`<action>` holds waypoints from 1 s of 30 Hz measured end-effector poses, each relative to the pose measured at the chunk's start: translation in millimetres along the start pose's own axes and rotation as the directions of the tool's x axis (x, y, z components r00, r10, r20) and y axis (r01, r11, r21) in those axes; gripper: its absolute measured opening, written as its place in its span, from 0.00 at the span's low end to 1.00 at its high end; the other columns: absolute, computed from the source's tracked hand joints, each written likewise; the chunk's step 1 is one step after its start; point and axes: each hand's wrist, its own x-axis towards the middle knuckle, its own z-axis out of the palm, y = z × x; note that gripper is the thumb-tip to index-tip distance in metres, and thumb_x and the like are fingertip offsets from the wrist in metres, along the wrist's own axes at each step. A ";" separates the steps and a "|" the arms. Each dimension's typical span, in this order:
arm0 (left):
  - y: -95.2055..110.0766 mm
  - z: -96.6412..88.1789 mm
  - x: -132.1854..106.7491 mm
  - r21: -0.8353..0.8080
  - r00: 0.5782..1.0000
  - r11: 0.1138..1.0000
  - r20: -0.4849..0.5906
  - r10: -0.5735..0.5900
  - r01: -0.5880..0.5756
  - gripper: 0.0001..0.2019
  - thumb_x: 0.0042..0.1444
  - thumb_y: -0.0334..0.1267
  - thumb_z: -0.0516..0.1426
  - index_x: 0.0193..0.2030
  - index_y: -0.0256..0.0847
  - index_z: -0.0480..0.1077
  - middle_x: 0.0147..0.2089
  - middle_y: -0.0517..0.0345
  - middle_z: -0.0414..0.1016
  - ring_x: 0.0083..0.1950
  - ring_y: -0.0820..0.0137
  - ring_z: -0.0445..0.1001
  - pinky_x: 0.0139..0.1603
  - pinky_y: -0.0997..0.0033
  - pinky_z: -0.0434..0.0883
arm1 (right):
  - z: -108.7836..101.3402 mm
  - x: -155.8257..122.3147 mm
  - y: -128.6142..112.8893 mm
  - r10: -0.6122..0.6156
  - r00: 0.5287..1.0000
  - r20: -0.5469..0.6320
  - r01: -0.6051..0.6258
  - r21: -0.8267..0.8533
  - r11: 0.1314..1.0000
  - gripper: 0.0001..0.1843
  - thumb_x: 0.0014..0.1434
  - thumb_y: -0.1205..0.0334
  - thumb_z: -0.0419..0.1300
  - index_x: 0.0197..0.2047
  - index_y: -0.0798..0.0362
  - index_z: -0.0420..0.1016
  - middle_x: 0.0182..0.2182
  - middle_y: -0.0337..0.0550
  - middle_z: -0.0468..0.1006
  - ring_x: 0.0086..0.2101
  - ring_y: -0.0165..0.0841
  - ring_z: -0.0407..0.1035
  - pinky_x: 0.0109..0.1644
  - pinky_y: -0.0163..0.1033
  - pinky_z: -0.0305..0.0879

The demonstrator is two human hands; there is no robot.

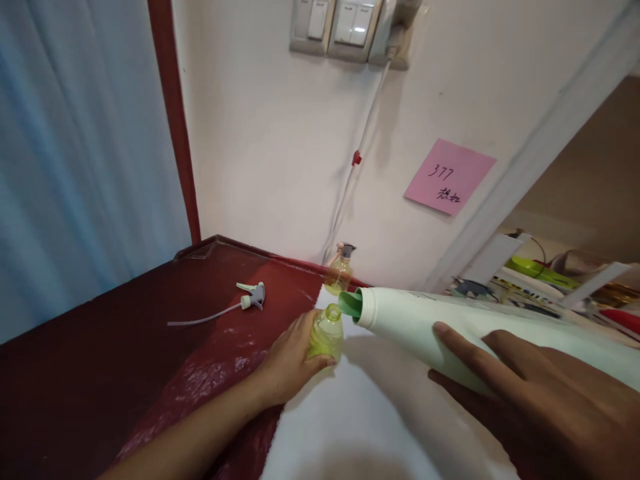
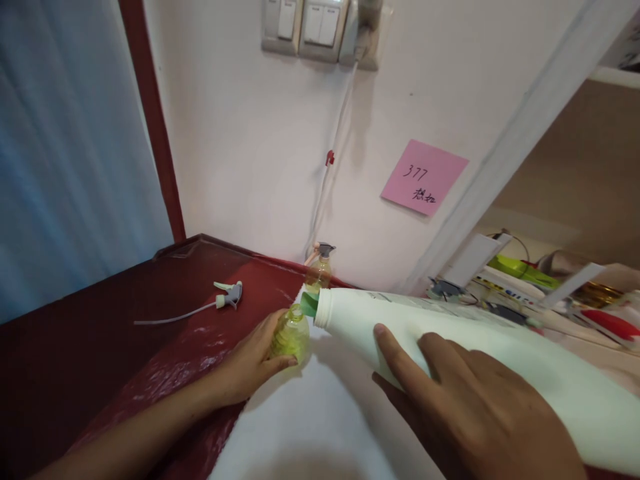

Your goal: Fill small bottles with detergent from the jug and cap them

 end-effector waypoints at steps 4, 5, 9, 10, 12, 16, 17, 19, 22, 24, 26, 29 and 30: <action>-2.0 0.8 1.5 -0.005 1.000 1.000 -0.002 -0.009 0.009 0.35 0.53 0.37 0.64 0.67 0.42 0.59 0.69 0.41 0.66 0.71 0.51 0.62 0.72 0.47 0.58 | 6.1 2.1 -5.5 0.028 0.999 -0.016 -0.028 0.049 0.998 0.19 0.70 0.50 0.55 0.58 0.50 0.71 0.32 0.42 0.78 0.25 0.38 0.75 0.25 0.41 0.68; -3.6 1.2 1.8 -0.007 1.000 1.000 0.000 -0.002 0.002 0.35 0.54 0.37 0.63 0.68 0.42 0.59 0.69 0.41 0.65 0.71 0.51 0.62 0.72 0.47 0.57 | 8.4 2.6 -6.1 0.065 0.998 -0.026 -0.062 0.089 0.994 0.20 0.70 0.49 0.55 0.58 0.51 0.71 0.33 0.43 0.79 0.25 0.38 0.77 0.26 0.42 0.69; -12.4 2.3 2.6 -0.040 1.000 0.999 0.009 0.029 -0.029 0.35 0.57 0.39 0.62 0.70 0.44 0.55 0.71 0.43 0.63 0.72 0.53 0.61 0.72 0.48 0.57 | 18.1 4.6 -6.6 0.297 0.954 -0.037 -0.269 0.329 0.905 0.22 0.69 0.43 0.56 0.56 0.49 0.71 0.38 0.43 0.84 0.32 0.38 0.81 0.29 0.40 0.74; -14.6 2.4 2.8 -0.046 0.999 0.998 0.012 0.033 -0.032 0.35 0.57 0.40 0.62 0.70 0.44 0.55 0.71 0.43 0.63 0.72 0.53 0.61 0.72 0.48 0.57 | 21.0 4.7 -5.9 0.356 0.934 -0.027 -0.319 0.384 0.867 0.23 0.67 0.41 0.58 0.56 0.47 0.72 0.40 0.42 0.85 0.34 0.38 0.81 0.31 0.40 0.75; -17.9 2.3 3.3 -0.046 0.999 0.998 0.015 0.033 -0.032 0.34 0.58 0.41 0.62 0.70 0.44 0.55 0.71 0.43 0.63 0.72 0.53 0.60 0.72 0.48 0.57 | 27.9 4.5 -3.7 0.472 0.881 0.012 -0.419 0.480 0.771 0.24 0.63 0.40 0.63 0.55 0.44 0.73 0.42 0.40 0.85 0.35 0.39 0.82 0.34 0.40 0.76; -20.0 2.0 4.4 -0.005 1.000 1.000 0.017 0.005 -0.005 0.35 0.59 0.41 0.61 0.70 0.46 0.54 0.72 0.46 0.61 0.73 0.53 0.58 0.73 0.48 0.55 | 46.4 5.7 1.7 0.710 0.698 0.094 -0.596 0.627 0.502 0.27 0.54 0.40 0.69 0.52 0.43 0.77 0.44 0.41 0.85 0.37 0.40 0.80 0.38 0.44 0.76; -19.9 2.0 4.7 0.003 1.000 1.000 0.017 -0.002 0.002 0.35 0.58 0.41 0.61 0.70 0.46 0.53 0.72 0.46 0.61 0.73 0.53 0.58 0.73 0.48 0.55 | 52.1 7.1 2.4 0.761 0.641 0.099 -0.615 0.660 0.431 0.28 0.52 0.39 0.70 0.52 0.44 0.78 0.45 0.41 0.84 0.38 0.41 0.80 0.40 0.45 0.75; -19.6 1.9 5.3 0.007 1.000 1.000 0.021 -0.004 0.004 0.35 0.59 0.42 0.61 0.71 0.46 0.53 0.72 0.46 0.61 0.74 0.53 0.57 0.74 0.48 0.54 | 65.3 11.1 1.9 0.842 0.530 0.102 -0.610 0.736 0.294 0.29 0.49 0.40 0.72 0.50 0.46 0.79 0.46 0.43 0.83 0.42 0.43 0.78 0.44 0.48 0.74; -19.6 1.5 6.2 0.005 1.000 1.000 0.026 -0.009 0.009 0.35 0.59 0.43 0.61 0.71 0.47 0.52 0.73 0.46 0.60 0.74 0.53 0.57 0.74 0.47 0.54 | 89.5 18.1 -3.6 0.906 0.393 0.156 -0.517 0.852 0.078 0.30 0.46 0.43 0.74 0.49 0.48 0.79 0.46 0.45 0.83 0.44 0.44 0.77 0.47 0.49 0.74; -19.9 1.0 6.6 0.011 1.000 1.000 0.020 -0.011 0.011 0.35 0.59 0.44 0.61 0.71 0.48 0.53 0.73 0.47 0.60 0.74 0.51 0.56 0.74 0.46 0.54 | 107.6 21.5 -9.8 0.924 0.330 0.192 -0.447 0.894 -0.026 0.32 0.45 0.44 0.75 0.49 0.50 0.77 0.45 0.46 0.83 0.43 0.43 0.77 0.46 0.49 0.74; -20.6 0.4 6.7 0.018 1.000 1.000 0.010 -0.002 0.002 0.34 0.59 0.45 0.61 0.71 0.48 0.55 0.73 0.47 0.61 0.75 0.50 0.56 0.75 0.45 0.53 | 124.8 23.1 -16.7 0.935 0.291 0.202 -0.414 0.908 -0.067 0.32 0.45 0.44 0.74 0.50 0.51 0.76 0.45 0.47 0.82 0.43 0.42 0.77 0.46 0.49 0.75; -23.0 -0.3 6.7 0.020 1.000 1.000 0.016 0.019 -0.020 0.34 0.60 0.46 0.60 0.71 0.46 0.55 0.72 0.44 0.61 0.74 0.49 0.56 0.75 0.45 0.54 | 142.9 22.1 -25.0 0.941 0.268 0.204 -0.416 0.906 -0.078 0.32 0.48 0.43 0.72 0.51 0.51 0.75 0.46 0.48 0.81 0.44 0.42 0.76 0.47 0.49 0.74; -24.2 -0.4 6.9 0.019 1.000 1.000 0.015 0.021 -0.022 0.35 0.60 0.47 0.60 0.71 0.45 0.54 0.73 0.44 0.61 0.75 0.49 0.56 0.75 0.44 0.53 | 146.2 21.0 -26.4 0.940 0.270 0.207 -0.420 0.904 -0.079 0.32 0.49 0.42 0.72 0.52 0.51 0.74 0.47 0.48 0.81 0.45 0.42 0.76 0.48 0.49 0.74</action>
